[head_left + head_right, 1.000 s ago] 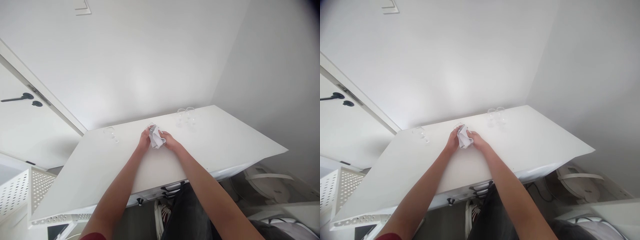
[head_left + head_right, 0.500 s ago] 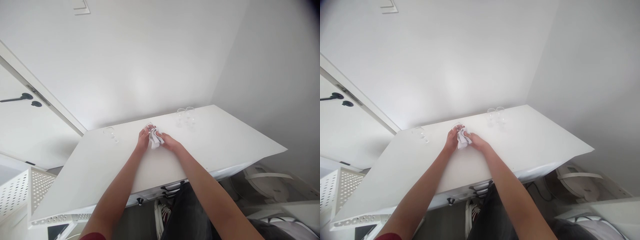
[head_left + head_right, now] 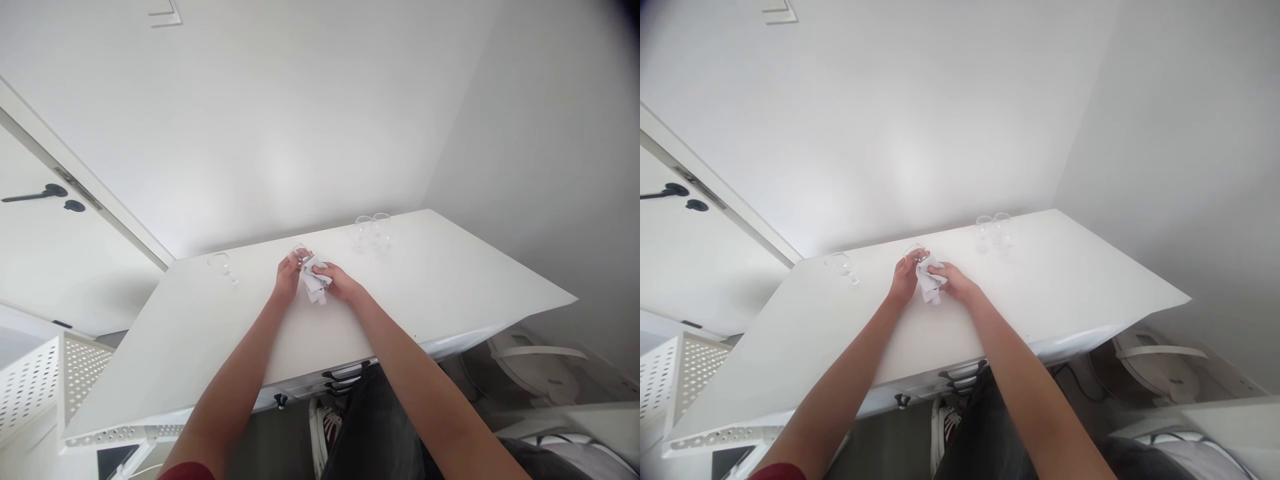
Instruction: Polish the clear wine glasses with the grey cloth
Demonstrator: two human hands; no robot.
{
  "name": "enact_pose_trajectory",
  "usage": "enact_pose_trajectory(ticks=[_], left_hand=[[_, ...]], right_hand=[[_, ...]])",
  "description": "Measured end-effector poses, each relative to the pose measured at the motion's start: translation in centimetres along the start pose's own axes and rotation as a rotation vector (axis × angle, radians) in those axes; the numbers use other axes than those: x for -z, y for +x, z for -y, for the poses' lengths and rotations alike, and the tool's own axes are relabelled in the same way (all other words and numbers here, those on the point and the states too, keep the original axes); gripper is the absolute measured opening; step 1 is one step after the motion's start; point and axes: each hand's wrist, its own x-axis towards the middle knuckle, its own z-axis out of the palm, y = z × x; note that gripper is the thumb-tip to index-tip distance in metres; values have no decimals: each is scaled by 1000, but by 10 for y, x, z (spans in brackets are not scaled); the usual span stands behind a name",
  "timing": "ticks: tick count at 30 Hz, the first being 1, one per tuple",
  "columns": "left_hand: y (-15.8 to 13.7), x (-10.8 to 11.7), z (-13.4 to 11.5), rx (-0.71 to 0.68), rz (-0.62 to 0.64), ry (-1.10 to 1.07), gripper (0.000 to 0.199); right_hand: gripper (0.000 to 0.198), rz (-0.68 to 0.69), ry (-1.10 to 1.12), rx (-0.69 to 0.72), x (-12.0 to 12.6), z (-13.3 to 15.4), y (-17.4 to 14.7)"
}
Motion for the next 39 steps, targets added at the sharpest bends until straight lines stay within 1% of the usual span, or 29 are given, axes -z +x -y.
enact_pose_trajectory(ticks=[1, 3, 5, 7, 9, 12, 13, 14, 15, 16, 18, 19, 20, 21, 22, 23, 24, 27, 28, 29, 30, 32, 35, 39], left_hand=[[0, 0, 0, 5, 1, -3, 52], [1, 2, 2, 6, -18, -4, 54], [2, 3, 4, 4, -66, 18, 51], [2, 4, 6, -2, -110, 43, 47], [2, 4, 6, -17, -112, 60, 46], [2, 3, 5, -23, -69, 81, 46], [2, 2, 5, -15, -59, 79, 47], [2, 2, 4, -5, -55, 71, 47], [2, 2, 3, 9, -57, 62, 48], [2, 2, 2, 25, -65, 55, 49], [2, 2, 0, 51, -95, 54, 49], [2, 2, -1, 55, -114, 61, 47], [2, 2, -2, 54, -134, 71, 45], [1, 2, -3, 47, -155, 81, 44], [2, 2, -3, 35, -177, 91, 42], [2, 2, -3, 23, -197, 102, 41], [2, 2, -3, 9, -215, 114, 41], [4, 3, 2, -34, -245, 126, 46], [5, 4, 4, -47, -242, 120, 50], [5, 4, 5, -60, -231, 112, 54], [5, 5, 6, -75, -212, 107, 57], [4, 3, 6, -105, -144, 123, 60], [-1, -2, 1, -137, -27, 179, 57], [-5, -7, -5, -105, 72, 207, 59]], right_hand=[[42, 11, -19, 6, 0, 0, 0], [43, 14, -99, 81, 0, -3, 2], [43, -47, -193, 197, -1, -6, 6], [42, -126, -222, 266, -1, -9, 9], [43, -169, -153, 235, -1, -11, 11], [47, -177, -17, 108, -1, -12, 13], [47, -190, 6, 102, -1, -11, 13], [46, -217, 25, 127, -1, -11, 14], [45, -268, 43, 183, 0, -11, 15], [44, -354, 66, 265, 2, -10, 16], [42, -606, 102, 435, 9, -10, 16], [40, -737, 97, 489, 13, -10, 16], [37, -846, 72, 512, 18, -10, 16], [35, -914, 34, 506, 21, -10, 16], [34, -930, 0, 477, 23, -11, 16], [34, -895, -12, 438, 23, -11, 16], [33, -814, 7, 398, 22, -11, 17], [32, -487, 181, 301, 11, -11, 19], [33, -413, 220, 279, 8, -11, 19], [35, -372, 226, 260, 6, -11, 20], [37, -365, 202, 246, 5, -12, 20], [38, -409, 109, 230, 7, -14, 20], [37, -486, -5, 216, 14, -18, 21], [38, -561, -35, 242, 21, -20, 23]])
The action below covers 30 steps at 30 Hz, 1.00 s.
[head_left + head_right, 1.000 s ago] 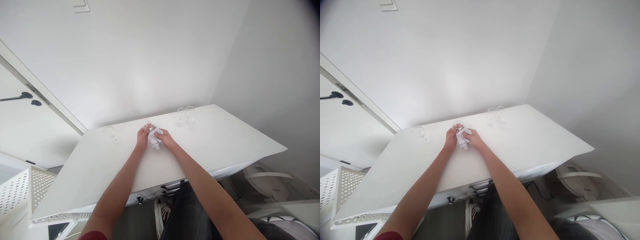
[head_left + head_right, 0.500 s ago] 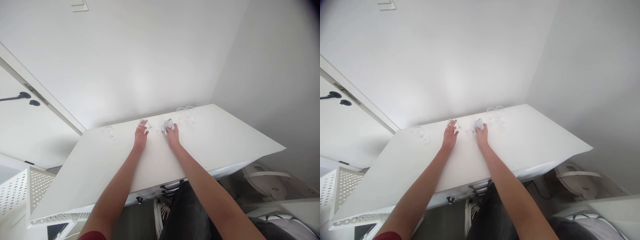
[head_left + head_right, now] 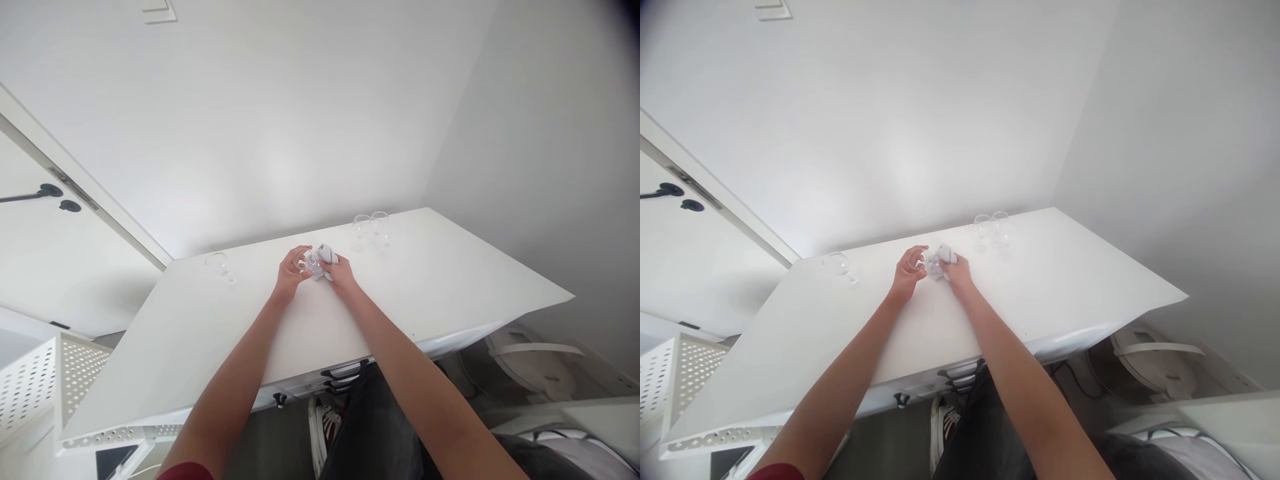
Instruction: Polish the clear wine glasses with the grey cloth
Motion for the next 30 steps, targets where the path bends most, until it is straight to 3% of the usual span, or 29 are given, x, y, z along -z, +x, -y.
enact_pose_trajectory(ticks=[4, 12, 22, 30], left_hand=[[1, 1, 0, -20, -8, 5, 58], [2, 4, 1, -17, -15, -6, 57], [2, 4, 4, -40, -84, -68, 57], [1, 5, 0, -3, -23, -2, 59]], right_hand=[[44, -32, 40, 27, 1, 2, 1], [50, 112, 76, -28, -2, 3, -2], [44, 16, 63, -4, 1, 2, 0], [49, 190, 31, -41, -2, 5, -5]])
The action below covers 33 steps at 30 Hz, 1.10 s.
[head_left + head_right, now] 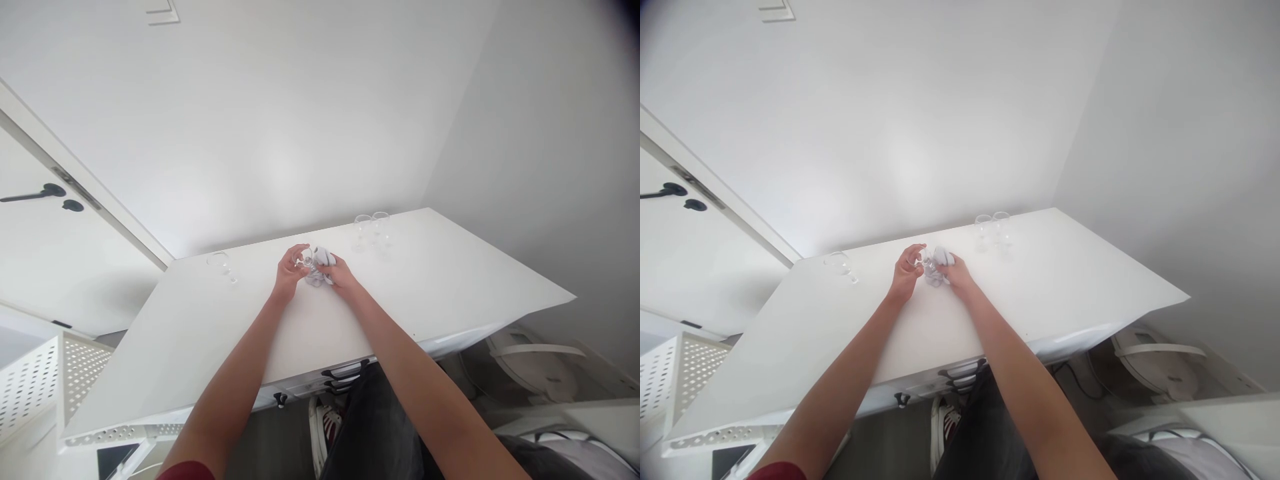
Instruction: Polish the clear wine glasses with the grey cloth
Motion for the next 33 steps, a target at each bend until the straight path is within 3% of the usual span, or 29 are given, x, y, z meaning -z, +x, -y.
enact_pose_trajectory(ticks=[3, 7, 14, 16, 18, 21, 25, 29, 33], left_hand=[[0, 1, 2, -28, -16, -8, 57], [1, 0, 3, -51, -58, -19, 56], [2, -2, 0, -58, -187, 44, 55], [2, -1, 1, -61, -236, 54, 52], [2, -1, 1, -48, -268, 62, 50], [2, -1, 2, -18, -273, 94, 50], [3, 0, 4, -1, -293, 112, 48], [4, 2, 8, 13, -268, 104, 45], [5, 5, 15, 28, -202, 154, 47]], right_hand=[[50, -41, -25, 21, 1, -2, 1], [35, -110, -119, 96, 2, -2, 2], [13, -236, -506, 255, 2, 5, -4], [13, -143, -595, 355, 1, 5, -6], [13, 47, -710, 441, -1, 5, -9], [12, 267, -928, 485, -5, 4, -16], [56, 260, -1269, 463, -10, 4, -24], [53, 281, -1489, 441, -18, 0, -26], [49, 289, -1557, 359, -27, -3, -29]])
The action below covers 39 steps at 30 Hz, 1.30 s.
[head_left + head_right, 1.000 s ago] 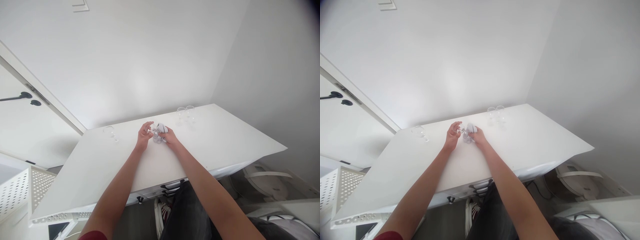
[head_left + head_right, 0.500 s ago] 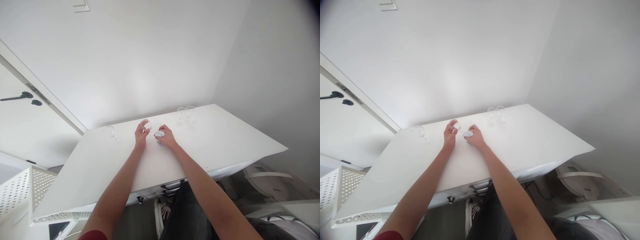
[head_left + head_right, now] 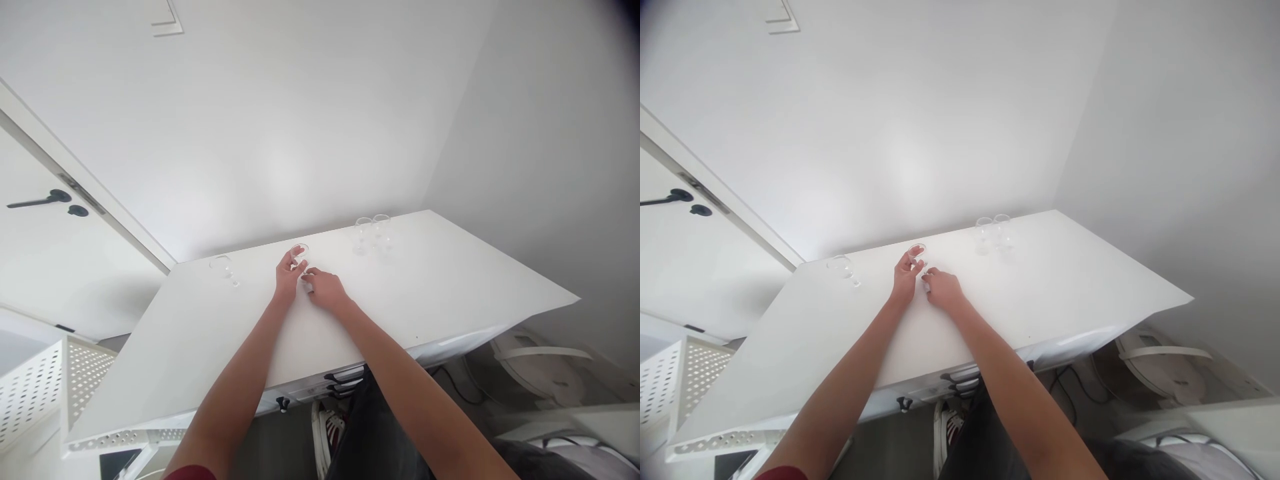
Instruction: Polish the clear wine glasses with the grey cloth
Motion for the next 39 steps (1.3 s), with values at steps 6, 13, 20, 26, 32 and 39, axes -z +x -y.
enact_pose_trajectory(ticks=[6, 13, 20, 26, 32, 39], left_hand=[[1, 3, 7, 75, -32, 5, 71], [-2, 3, 3, 133, -31, -10, 37], [-2, 0, -2, 175, -38, -55, 29], [-1, 0, 0, 183, -34, -127, 30], [0, 0, 1, 191, -13, -136, 32], [0, 1, 2, 208, -9, -145, 34]], right_hand=[[50, -17, -53, -238, 8, -3, -4], [54, -61, -110, -477, 29, -47, -30], [55, -120, -100, -594, 38, -71, -41], [53, -158, -74, -711, 40, -76, -38], [50, -169, -73, -758, 41, -75, -39], [50, -188, -61, -782, 38, -76, -39]])
